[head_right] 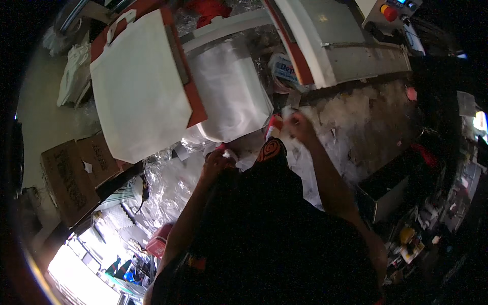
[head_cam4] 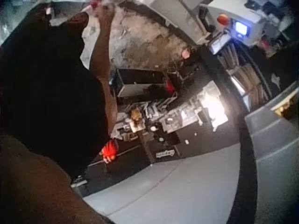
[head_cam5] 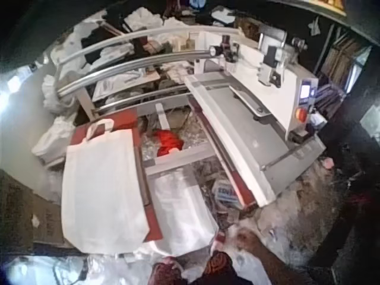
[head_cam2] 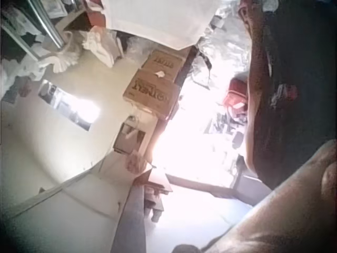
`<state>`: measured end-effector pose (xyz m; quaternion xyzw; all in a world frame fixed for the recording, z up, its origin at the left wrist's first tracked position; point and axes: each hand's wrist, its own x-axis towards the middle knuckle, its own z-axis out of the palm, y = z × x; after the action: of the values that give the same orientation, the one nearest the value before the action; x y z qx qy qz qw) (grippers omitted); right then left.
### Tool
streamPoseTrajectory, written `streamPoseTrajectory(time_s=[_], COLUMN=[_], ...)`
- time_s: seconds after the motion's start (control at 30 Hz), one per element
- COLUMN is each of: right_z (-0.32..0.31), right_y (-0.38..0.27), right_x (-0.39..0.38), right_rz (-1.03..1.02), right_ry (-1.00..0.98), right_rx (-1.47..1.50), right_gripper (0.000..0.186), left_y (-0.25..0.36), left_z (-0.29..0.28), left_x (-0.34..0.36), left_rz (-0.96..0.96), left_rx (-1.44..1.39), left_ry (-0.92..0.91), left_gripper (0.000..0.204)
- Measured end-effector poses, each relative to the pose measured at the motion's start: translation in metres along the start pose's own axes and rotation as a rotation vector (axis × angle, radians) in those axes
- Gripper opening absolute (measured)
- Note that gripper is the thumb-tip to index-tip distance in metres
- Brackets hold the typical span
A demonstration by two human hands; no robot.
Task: The person heat-presses graphics onto tote bags by repeatedly placing each bag on the machine platen, positioning a transfer sheet over it, and operating the heat press.
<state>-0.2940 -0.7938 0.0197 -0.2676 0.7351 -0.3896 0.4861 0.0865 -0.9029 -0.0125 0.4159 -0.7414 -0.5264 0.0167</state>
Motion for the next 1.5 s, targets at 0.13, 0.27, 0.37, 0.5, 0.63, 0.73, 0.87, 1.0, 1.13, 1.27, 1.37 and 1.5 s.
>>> streamPoseTrajectory(time_s=[0.13, 0.27, 0.37, 0.5, 0.63, 0.73, 0.87, 1.0, 1.13, 1.27, 1.37, 1.5], right_z=[0.083, 0.092, 0.108, 0.155, 0.224, 0.287, 0.319, 0.3, 0.301, 0.3, 0.292, 0.271], right_y=[-0.142, -0.225, -0.258, -0.29, -0.334, -0.377, -0.42, -0.404, -0.357, -0.323, -0.313, -0.289], right_x=[-0.083, -0.103, -0.082, -0.016, 0.041, 0.029, 0.003, 0.064, 0.136, 0.18, 0.177, 0.134], right_rz=[-0.028, -0.081, -0.169, -0.318, -0.405, -0.469, -0.491, -0.52, -0.399, -0.255, -0.627, -0.622], right_ry=[-0.155, -0.095, 0.044, 0.04, 0.001, -0.188, -0.455, -0.163, 0.046, 0.303, 0.648, 0.701], right_rx=[0.025, 0.161, 0.15, 0.204, 0.26, 0.252, 0.348, 0.401, 0.176, 0.074, -0.369, -0.413], right_gripper=[0.011, 0.012, 0.013, 0.014, 0.018, 0.017, 0.013, 0.015, 0.02, 0.026, 0.029, 0.032], left_y=[0.007, 0.052, 0.089, 0.071, 0.062, 0.047, 0.016, -0.011, -0.034, -0.023, -0.03, -0.022], left_z=[-0.016, -0.092, -0.167, -0.262, -0.328, -0.358, -0.386, -0.402, -0.402, -0.395, -0.397, -0.398], left_x=[0.012, -0.022, -0.049, -0.046, -0.037, -0.035, -0.031, -0.02, -0.01, -0.001, 0.001, 0.003], left_rz=[-0.118, -0.476, -0.237, 0.004, 0.085, 0.078, 0.079, 0.18, 0.073, -0.024, -0.007, -0.038], left_rx=[-0.788, -1.47, -1.346, -0.907, -0.639, -0.533, -0.634, -0.432, -0.45, -0.179, -0.01, 0.033], left_ry=[-0.242, -0.43, -0.331, 0.107, 0.354, 0.566, 0.766, 0.918, 0.922, 0.879, 0.939, 0.893], left_gripper=[0.049, 0.039, 0.028, 0.021, 0.023, 0.024, 0.024, 0.019, 0.021, 0.027, 0.025, 0.024])
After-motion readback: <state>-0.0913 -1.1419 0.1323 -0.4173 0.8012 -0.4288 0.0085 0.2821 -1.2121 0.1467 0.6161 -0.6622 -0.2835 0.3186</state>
